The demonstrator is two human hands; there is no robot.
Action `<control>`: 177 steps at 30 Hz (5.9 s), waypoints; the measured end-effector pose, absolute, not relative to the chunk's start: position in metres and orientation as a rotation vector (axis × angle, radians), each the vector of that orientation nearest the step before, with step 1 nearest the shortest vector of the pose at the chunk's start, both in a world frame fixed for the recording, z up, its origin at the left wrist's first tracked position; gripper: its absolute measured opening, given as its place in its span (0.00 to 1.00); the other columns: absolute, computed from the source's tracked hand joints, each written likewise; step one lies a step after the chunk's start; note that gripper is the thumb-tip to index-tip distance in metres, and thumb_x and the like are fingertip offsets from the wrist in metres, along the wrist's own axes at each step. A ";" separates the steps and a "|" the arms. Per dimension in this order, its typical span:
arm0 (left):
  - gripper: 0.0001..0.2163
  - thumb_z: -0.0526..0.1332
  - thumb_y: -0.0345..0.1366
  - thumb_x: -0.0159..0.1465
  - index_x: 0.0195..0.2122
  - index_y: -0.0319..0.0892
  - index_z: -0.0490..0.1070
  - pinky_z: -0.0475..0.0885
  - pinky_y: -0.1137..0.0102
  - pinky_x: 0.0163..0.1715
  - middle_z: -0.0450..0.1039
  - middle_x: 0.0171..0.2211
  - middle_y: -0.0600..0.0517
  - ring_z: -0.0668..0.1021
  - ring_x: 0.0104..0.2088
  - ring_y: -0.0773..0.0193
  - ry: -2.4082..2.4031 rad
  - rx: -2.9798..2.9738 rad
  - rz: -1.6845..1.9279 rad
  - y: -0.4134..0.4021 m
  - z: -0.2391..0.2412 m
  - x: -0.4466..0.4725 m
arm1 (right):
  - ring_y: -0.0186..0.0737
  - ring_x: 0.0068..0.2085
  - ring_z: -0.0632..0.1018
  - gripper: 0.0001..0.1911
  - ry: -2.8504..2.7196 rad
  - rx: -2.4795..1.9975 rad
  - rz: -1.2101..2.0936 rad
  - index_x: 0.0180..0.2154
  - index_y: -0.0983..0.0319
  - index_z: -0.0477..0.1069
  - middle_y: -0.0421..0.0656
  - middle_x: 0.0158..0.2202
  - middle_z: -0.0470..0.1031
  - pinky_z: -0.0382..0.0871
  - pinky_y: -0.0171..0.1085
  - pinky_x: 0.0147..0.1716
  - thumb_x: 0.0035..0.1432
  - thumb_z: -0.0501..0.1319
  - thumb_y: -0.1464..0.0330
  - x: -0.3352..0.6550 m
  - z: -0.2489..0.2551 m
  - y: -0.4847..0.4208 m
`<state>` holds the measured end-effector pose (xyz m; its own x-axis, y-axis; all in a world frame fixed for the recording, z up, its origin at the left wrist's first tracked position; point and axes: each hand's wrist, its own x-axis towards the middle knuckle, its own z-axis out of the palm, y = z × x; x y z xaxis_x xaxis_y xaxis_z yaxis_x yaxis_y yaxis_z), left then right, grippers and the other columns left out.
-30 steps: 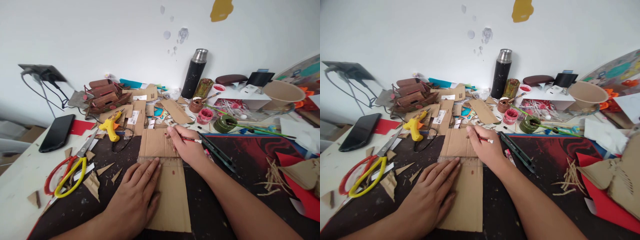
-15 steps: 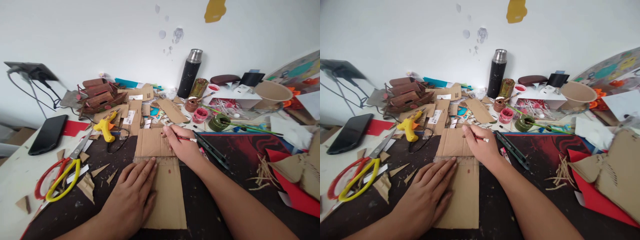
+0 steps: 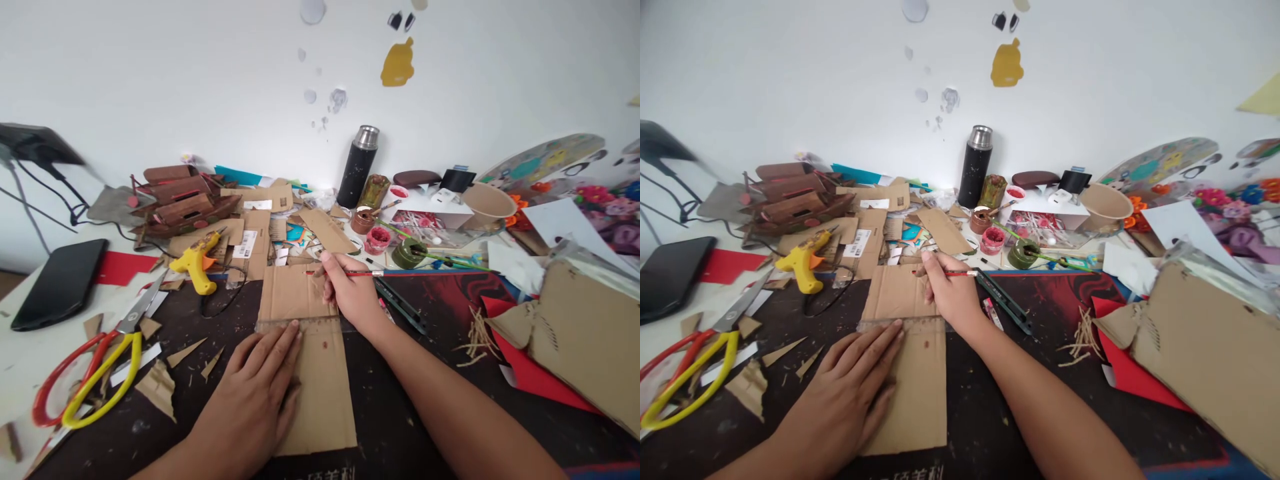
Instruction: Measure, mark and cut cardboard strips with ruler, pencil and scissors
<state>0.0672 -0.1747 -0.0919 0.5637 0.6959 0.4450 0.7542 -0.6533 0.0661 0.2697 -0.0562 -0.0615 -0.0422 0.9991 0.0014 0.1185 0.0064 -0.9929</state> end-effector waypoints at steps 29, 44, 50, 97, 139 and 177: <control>0.25 0.48 0.46 0.83 0.66 0.36 0.76 0.58 0.56 0.70 0.75 0.70 0.43 0.77 0.65 0.50 -1.380 -2.759 -0.714 -0.177 -0.095 0.067 | 0.33 0.14 0.69 0.33 -1.402 -1.314 1.213 0.28 0.58 0.72 0.36 0.14 0.67 0.58 0.32 0.16 0.75 0.56 0.40 0.292 -0.078 -0.109; 0.25 0.49 0.47 0.83 0.66 0.36 0.76 0.59 0.55 0.68 0.76 0.69 0.42 0.77 0.64 0.50 -1.375 -2.762 -0.728 -0.177 -0.093 0.066 | 0.35 0.15 0.70 0.31 -1.455 -1.326 1.182 0.29 0.58 0.73 0.35 0.14 0.67 0.60 0.34 0.18 0.78 0.56 0.44 0.293 -0.081 -0.108; 0.25 0.48 0.45 0.83 0.65 0.35 0.76 0.60 0.56 0.68 0.76 0.68 0.41 0.78 0.64 0.50 -1.364 -2.768 -0.725 -0.176 -0.092 0.068 | 0.35 0.16 0.69 0.32 -1.475 -1.348 1.180 0.29 0.58 0.72 0.35 0.14 0.67 0.59 0.35 0.19 0.77 0.55 0.42 0.292 -0.079 -0.109; 0.23 0.54 0.33 0.76 0.70 0.36 0.72 0.64 0.54 0.66 0.77 0.68 0.40 0.78 0.63 0.48 -1.285 -2.723 -0.653 -0.176 -0.090 0.067 | 0.36 0.16 0.69 0.32 -1.432 -1.341 1.211 0.29 0.57 0.73 0.35 0.14 0.67 0.61 0.35 0.19 0.76 0.56 0.40 0.292 -0.079 -0.107; 0.22 0.53 0.33 0.76 0.68 0.31 0.70 0.62 0.54 0.65 0.77 0.67 0.37 0.76 0.63 0.47 -1.194 -2.732 -0.599 -0.172 -0.087 0.064 | 0.34 0.15 0.69 0.31 -1.502 -1.297 1.154 0.29 0.57 0.72 0.35 0.15 0.67 0.61 0.35 0.19 0.78 0.55 0.44 0.292 -0.076 -0.108; 0.41 0.56 0.67 0.74 0.73 0.36 0.68 0.62 0.53 0.69 0.74 0.70 0.39 0.72 0.69 0.45 -1.036 -2.745 -0.507 -0.175 -0.092 0.054 | 0.34 0.15 0.69 0.32 -1.320 -1.238 1.003 0.29 0.59 0.74 0.33 0.14 0.64 0.63 0.33 0.17 0.73 0.60 0.39 0.299 -0.077 -0.103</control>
